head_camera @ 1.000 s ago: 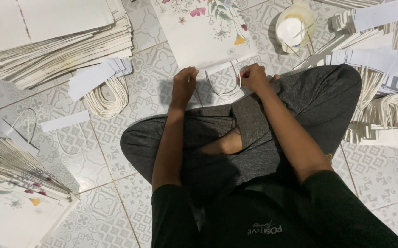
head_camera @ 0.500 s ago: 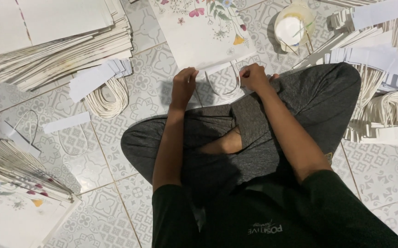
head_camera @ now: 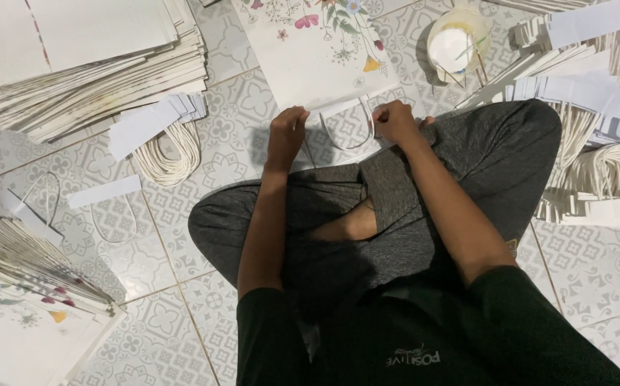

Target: The person sits on the floor and assembles paper bags by applying glue to paper strips and attaching them to the bag bodies. They handle stacks of bag bodies and paper strips, using a brush to apply adhesive and pressing the strips into place.

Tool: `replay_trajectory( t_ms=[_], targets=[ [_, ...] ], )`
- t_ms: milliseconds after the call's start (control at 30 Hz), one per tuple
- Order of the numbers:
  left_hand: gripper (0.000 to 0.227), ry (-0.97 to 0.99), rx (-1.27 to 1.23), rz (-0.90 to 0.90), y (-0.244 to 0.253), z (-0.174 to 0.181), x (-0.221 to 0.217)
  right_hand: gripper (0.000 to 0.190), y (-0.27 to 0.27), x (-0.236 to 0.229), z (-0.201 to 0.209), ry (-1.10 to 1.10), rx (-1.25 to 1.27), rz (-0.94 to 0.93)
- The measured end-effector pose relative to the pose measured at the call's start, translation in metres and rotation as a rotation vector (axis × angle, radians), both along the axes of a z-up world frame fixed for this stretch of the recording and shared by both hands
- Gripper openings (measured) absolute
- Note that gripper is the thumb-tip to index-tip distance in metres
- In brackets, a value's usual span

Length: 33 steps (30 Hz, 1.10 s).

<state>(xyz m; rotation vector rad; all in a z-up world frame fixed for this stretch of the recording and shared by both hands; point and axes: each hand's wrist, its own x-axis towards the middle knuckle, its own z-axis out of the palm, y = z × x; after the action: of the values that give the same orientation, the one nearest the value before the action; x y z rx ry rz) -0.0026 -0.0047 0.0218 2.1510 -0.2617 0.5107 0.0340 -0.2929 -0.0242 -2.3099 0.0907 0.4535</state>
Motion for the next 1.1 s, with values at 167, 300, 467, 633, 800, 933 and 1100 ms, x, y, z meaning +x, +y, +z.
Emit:
replay_trajectory(
  t_ms=[167, 300, 467, 633, 800, 933, 1100],
  targets=[
    [0.015, 0.007, -0.003, -0.001, -0.001, 0.005, -0.001, 0.013, 0.000, -0.001, 0.005, 0.005, 0.017, 0.012],
    [0.014, 0.029, 0.001, -0.013, -0.001, 0.013, -0.003, 0.013, -0.002, 0.000, 0.003, 0.017, 0.004, 0.012],
    [0.015, 0.029, 0.011, -0.031, 0.000, 0.008, -0.004, 0.015, -0.005, 0.002, 0.003, -0.013, 0.022, -0.036],
    [0.013, 0.023, 0.256, -0.018, 0.011, -0.057, -0.002, 0.022, -0.008, 0.001, -0.001, -0.058, 0.000, -0.034],
    [0.022, -0.033, 0.538, -0.006, 0.010, -0.094, 0.005, 0.023, 0.009, -0.013, 0.045, -0.068, 0.034, 0.033],
    [0.022, 0.046, 0.560, -0.139, -0.002, -0.096, 0.007, 0.025, 0.012, -0.012, 0.043, -0.084, -0.005, 0.072],
    [0.053, -0.105, 0.655, -0.413, -0.013, -0.089, -0.004, 0.021, 0.011, -0.006, 0.023, -0.087, -0.058, 0.080]
  ],
)
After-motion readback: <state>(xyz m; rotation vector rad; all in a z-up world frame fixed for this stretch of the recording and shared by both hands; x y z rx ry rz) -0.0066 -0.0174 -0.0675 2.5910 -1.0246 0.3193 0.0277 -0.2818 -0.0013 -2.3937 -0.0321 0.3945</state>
